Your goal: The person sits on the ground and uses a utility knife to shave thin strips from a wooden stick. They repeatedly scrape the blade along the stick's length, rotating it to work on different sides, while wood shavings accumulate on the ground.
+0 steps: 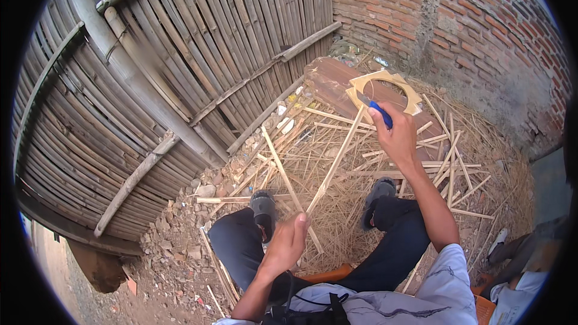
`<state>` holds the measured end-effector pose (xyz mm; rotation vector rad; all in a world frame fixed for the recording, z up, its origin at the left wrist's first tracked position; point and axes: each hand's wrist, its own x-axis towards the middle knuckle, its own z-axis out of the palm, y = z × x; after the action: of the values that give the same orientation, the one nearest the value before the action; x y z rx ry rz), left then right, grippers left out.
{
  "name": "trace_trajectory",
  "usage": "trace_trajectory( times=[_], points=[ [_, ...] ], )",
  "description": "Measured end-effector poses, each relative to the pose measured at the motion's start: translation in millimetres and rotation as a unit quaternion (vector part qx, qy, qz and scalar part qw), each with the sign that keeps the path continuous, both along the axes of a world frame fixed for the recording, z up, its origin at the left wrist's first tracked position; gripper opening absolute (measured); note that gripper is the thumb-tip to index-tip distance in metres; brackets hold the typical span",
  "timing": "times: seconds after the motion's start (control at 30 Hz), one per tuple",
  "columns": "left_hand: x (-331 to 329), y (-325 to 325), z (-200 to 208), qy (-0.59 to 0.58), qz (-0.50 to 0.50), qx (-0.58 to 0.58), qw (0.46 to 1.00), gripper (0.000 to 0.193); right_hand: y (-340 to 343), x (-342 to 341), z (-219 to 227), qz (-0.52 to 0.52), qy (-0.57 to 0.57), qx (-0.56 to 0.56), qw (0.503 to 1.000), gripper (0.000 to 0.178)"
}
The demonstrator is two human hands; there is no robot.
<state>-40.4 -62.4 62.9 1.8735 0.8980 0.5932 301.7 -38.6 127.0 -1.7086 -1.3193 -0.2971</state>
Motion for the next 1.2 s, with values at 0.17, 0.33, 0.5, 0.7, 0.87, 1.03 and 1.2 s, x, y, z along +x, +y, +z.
trace_trajectory(
  times=[0.17, 0.33, 0.5, 0.7, 0.87, 1.03, 1.2],
  points=[
    [-22.9, -4.9, 6.7, 0.038, -0.006, -0.073, 0.997, 0.057, 2.2, 56.3, 0.9, -0.112, 0.038, -0.035, 0.992, 0.042],
    [-10.2, 15.8, 27.0, 0.018, -0.001, 0.022, 1.000, 0.053, -1.0, 52.7, -16.7, -0.069, 0.037, -0.175, 0.981, 0.044],
    [15.2, 24.4, 71.2, 0.035, 0.004, 0.105, 0.994, 0.052, 1.8, 60.6, -37.3, -0.055, 0.001, -0.246, 0.968, 0.044],
    [37.8, 51.9, 63.4, 0.034, 0.027, 0.047, 0.998, 0.046, 5.2, 51.5, -36.5, -0.028, -0.004, -0.237, 0.971, 0.044],
    [40.6, 65.7, 30.8, -0.055, 0.016, -0.065, 0.996, 0.046, 4.4, 45.8, -33.8, 0.007, 0.052, -0.159, 0.986, 0.038],
    [31.4, 70.3, 24.4, -0.106, -0.044, -0.116, 0.987, 0.053, -0.8, 31.1, -20.3, 0.048, 0.073, -0.043, 0.995, 0.036],
    [19.0, 64.8, 35.7, -0.100, -0.061, -0.253, 0.960, 0.054, -12.8, -13.8, -7.4, 0.146, 0.044, -0.033, 0.988, 0.034]
  ],
)
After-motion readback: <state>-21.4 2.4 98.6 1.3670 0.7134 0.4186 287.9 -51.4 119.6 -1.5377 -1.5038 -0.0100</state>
